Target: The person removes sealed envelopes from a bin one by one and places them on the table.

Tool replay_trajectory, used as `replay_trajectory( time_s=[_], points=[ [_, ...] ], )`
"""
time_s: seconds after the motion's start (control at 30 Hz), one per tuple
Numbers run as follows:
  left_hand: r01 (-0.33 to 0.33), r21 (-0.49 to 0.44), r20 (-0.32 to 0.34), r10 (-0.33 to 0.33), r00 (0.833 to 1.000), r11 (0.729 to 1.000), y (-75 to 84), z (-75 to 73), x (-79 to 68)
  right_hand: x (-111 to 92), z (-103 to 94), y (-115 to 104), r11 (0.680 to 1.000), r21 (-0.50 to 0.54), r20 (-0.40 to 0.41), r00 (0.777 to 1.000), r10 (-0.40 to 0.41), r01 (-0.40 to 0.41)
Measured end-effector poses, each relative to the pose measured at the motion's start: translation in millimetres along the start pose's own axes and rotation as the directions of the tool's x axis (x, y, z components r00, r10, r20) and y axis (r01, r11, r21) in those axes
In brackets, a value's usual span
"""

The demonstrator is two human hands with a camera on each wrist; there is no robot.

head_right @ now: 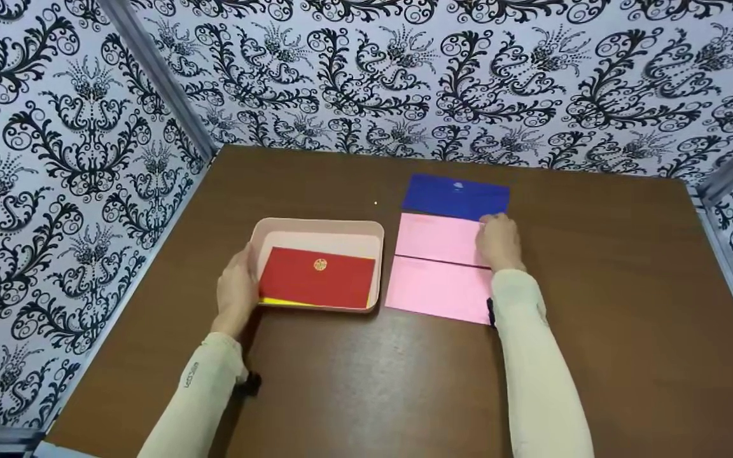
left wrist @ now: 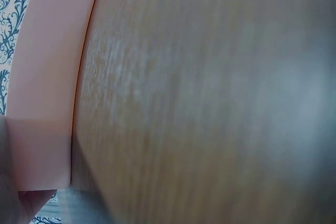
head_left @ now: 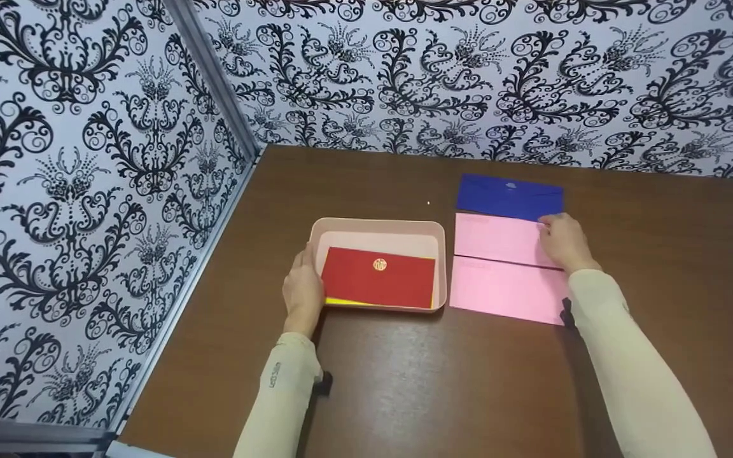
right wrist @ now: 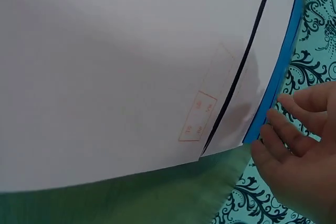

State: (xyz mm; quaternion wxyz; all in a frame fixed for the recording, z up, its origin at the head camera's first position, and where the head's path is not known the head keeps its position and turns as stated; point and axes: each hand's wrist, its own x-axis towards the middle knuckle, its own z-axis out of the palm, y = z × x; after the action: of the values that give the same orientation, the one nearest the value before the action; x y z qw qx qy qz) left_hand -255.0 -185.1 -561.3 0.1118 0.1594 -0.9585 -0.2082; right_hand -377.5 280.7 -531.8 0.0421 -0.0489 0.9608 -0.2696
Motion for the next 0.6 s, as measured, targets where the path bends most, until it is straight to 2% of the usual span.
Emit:
replay_trajectory(
  time_s=[0.2, 0.37, 0.6],
  points=[
    [-0.003, 0.001, 0.012, 0.003, 1.0, 1.0, -0.3, -0.3, 1.1, 0.5, 2.0, 5.5, 0.994, -0.113, 0.106, 0.994, 0.022, -0.01],
    [-0.009, -0.003, 0.002, 0.009, 1.0, 1.0, -0.9, -0.4, 1.0, 1.8, 3.1, 8.7, 0.992, -0.12, 0.153, 0.987, 0.053, -0.034],
    [-0.008, 0.009, 0.005, 0.008, 1.0, 1.0, -0.3, 0.1, 0.8, 1.9, 2.1, 9.8, 0.991, -0.126, 0.172, 0.983, 0.058, -0.036]
  ],
)
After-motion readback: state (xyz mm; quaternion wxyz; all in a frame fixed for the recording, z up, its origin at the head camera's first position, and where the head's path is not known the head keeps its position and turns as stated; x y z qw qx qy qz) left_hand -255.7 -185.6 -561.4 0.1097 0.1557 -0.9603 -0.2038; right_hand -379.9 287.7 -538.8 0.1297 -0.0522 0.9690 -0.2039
